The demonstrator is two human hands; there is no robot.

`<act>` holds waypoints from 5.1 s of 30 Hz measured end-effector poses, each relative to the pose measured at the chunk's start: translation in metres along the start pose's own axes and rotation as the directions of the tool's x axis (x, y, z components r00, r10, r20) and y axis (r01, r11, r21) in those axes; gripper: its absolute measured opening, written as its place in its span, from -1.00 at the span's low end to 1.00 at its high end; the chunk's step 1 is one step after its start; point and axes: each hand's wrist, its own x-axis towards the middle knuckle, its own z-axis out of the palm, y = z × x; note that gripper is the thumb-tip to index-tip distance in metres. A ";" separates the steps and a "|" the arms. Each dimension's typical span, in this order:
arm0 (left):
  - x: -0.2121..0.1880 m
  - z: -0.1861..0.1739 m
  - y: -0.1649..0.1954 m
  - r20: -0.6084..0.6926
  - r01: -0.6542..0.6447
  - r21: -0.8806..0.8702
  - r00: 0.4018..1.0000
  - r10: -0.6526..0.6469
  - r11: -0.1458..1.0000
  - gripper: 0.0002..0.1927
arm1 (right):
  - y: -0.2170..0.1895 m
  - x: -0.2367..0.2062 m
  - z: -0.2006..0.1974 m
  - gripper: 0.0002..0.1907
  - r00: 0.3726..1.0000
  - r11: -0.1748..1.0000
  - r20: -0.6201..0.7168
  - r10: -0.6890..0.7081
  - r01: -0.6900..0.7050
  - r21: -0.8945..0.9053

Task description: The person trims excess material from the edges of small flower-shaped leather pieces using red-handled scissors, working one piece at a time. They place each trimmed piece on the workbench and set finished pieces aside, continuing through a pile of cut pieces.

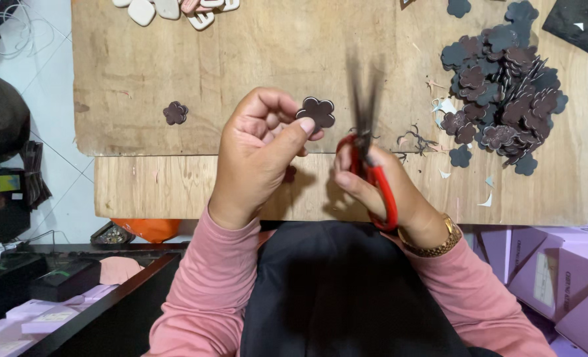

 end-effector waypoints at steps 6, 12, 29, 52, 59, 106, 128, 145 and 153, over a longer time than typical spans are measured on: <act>-0.003 0.008 -0.016 0.036 -0.008 -0.043 0.999 0.009 0.999 -0.85 | -0.005 0.012 0.015 -0.75 0.934 0.938 -0.252 -0.254 0.301 0.170; -0.004 0.002 -0.022 0.066 0.015 -0.073 0.998 -0.010 0.997 -0.88 | -0.014 0.023 0.019 -0.73 0.894 0.943 -0.344 -0.287 0.327 0.061; -0.007 0.015 -0.024 0.019 0.024 -0.087 1.000 -0.022 0.996 -0.84 | -0.003 0.022 0.012 -0.75 0.920 0.829 -0.314 -0.234 0.358 0.430; 0.000 0.005 -0.019 -0.012 0.029 -0.036 0.999 -0.030 0.999 -0.67 | -0.009 -0.007 0.003 -0.66 0.999 0.994 0.036 -0.017 0.021 -0.110; 0.002 0.009 -0.018 -0.034 0.067 -0.053 0.997 -0.069 0.996 -0.59 | -0.010 -0.012 0.005 -0.56 0.974 0.987 0.157 0.163 -0.158 -0.043; -0.004 0.014 -0.013 -0.042 0.044 0.002 0.998 -0.044 0.999 -0.59 | -0.002 -0.008 0.008 -0.38 1.000 0.940 0.005 -0.014 0.015 -0.341; -0.001 0.018 -0.023 0.048 0.051 -0.073 0.998 -0.047 0.996 -0.68 | 0.002 0.010 0.008 -0.76 0.927 0.895 -0.321 -0.194 0.301 0.330; 0.001 0.020 -0.038 0.073 0.067 -0.007 0.995 -0.066 0.998 -0.85 | 0.012 0.013 0.001 -0.69 0.878 0.903 -0.352 -0.325 0.398 0.160; -0.002 0.023 -0.043 0.084 0.143 -0.096 0.987 -0.135 0.985 -0.82 | 0.009 0.009 -0.008 -0.75 0.917 0.814 -0.376 -0.135 0.319 0.486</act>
